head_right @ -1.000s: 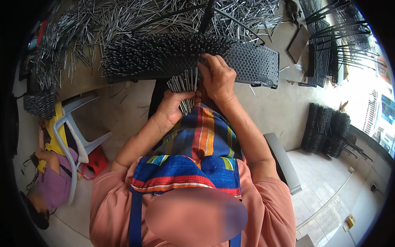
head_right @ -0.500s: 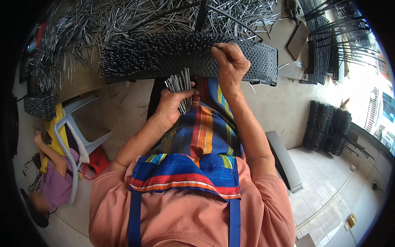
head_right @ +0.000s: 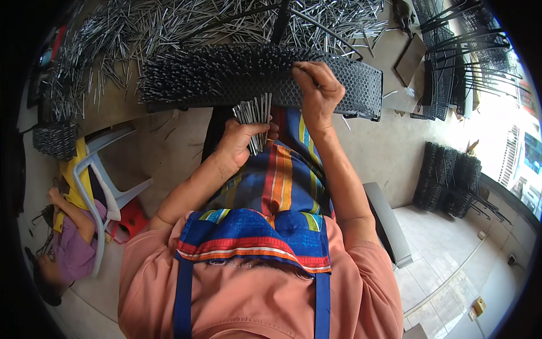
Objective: Assembling decorative wire branches by threading individual metal wires into a perforated mesh base.
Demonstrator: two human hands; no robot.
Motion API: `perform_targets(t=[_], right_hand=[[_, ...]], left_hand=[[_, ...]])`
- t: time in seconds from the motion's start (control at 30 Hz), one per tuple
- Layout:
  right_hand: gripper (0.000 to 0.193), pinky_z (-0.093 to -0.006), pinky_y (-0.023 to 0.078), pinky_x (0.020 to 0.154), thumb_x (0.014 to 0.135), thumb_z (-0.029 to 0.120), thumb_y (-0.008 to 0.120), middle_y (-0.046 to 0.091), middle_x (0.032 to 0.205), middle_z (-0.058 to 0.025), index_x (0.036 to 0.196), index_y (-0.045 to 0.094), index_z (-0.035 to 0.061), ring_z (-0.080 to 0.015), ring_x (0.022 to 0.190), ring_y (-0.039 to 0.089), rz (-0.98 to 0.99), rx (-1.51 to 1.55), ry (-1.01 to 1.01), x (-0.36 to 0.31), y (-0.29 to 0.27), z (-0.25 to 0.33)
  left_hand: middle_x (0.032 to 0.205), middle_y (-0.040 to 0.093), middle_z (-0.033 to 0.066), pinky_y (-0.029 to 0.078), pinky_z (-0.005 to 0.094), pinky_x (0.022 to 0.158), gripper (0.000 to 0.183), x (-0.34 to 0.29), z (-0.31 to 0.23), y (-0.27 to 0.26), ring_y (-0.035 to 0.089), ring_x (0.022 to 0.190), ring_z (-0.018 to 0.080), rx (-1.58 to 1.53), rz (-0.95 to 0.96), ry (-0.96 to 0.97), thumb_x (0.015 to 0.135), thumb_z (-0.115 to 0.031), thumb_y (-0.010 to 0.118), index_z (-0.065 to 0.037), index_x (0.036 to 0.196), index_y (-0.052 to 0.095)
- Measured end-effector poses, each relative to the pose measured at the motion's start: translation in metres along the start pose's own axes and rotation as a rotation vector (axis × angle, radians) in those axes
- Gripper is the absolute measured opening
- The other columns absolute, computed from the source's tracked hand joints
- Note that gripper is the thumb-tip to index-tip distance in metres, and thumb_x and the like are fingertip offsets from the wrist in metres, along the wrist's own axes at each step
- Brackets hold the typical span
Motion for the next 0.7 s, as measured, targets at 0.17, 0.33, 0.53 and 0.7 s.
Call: perform_targets(t=[0.17,0.33,0.53,0.7], right_hand=[[0.011,-0.0194,0.038,0.057,0.081,-0.004,0.068,0.065,0.082,-0.0001,0.090,0.073,-0.0005,-0.0039,0.066,0.051,-0.079,0.091,0.149,-0.005,-0.007,-0.025],[0.012,-0.0188,0.038,0.056,0.081,-0.005,0.068,0.066,0.083,0.0000,0.090,0.073,-0.0002,-0.0037,0.066,0.051,-0.051,0.123,0.069,-0.005,0.000,-0.015],[0.013,-0.0204,0.043,0.059,0.078,-0.006,0.070,0.067,0.083,-0.0025,0.089,0.073,-0.0004,-0.0059,0.067,0.056,0.005,-0.019,0.049,-0.011,0.009,-0.019],[0.014,-0.0225,0.044,0.057,0.075,-0.005,0.072,0.065,0.077,-0.0042,0.088,0.072,0.0004,-0.0089,0.064,0.058,0.079,-0.328,0.014,-0.011,0.020,-0.011]], left_hand=[[0.087,0.071,0.0175,0.059,0.0372,0.064,0.021,-0.001,-0.001,0.003,0.071,0.075,0.0279,-0.009,-0.021,-0.007,0.079,0.007,0.063,0.003,0.099,0.065],[0.084,0.071,0.0169,0.056,0.0332,0.058,0.018,-0.003,-0.001,0.004,0.071,0.071,0.0258,-0.038,-0.025,-0.028,0.080,0.008,0.062,0.004,0.097,0.066],[0.087,0.071,0.0186,0.058,0.0343,0.060,0.019,-0.002,0.000,0.007,0.071,0.073,0.0274,-0.028,-0.003,-0.016,0.080,0.008,0.061,0.006,0.098,0.065],[0.086,0.071,0.0184,0.058,0.0345,0.060,0.018,-0.003,-0.001,0.008,0.071,0.072,0.0273,-0.034,-0.006,0.002,0.080,0.008,0.060,0.006,0.097,0.065]])
Point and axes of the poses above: each hand's wrist, its own x-axis towards the middle knuckle, its own y-axis out of the palm, z = x × y, the point moved 6 cm from there along x, towards the middle knuckle
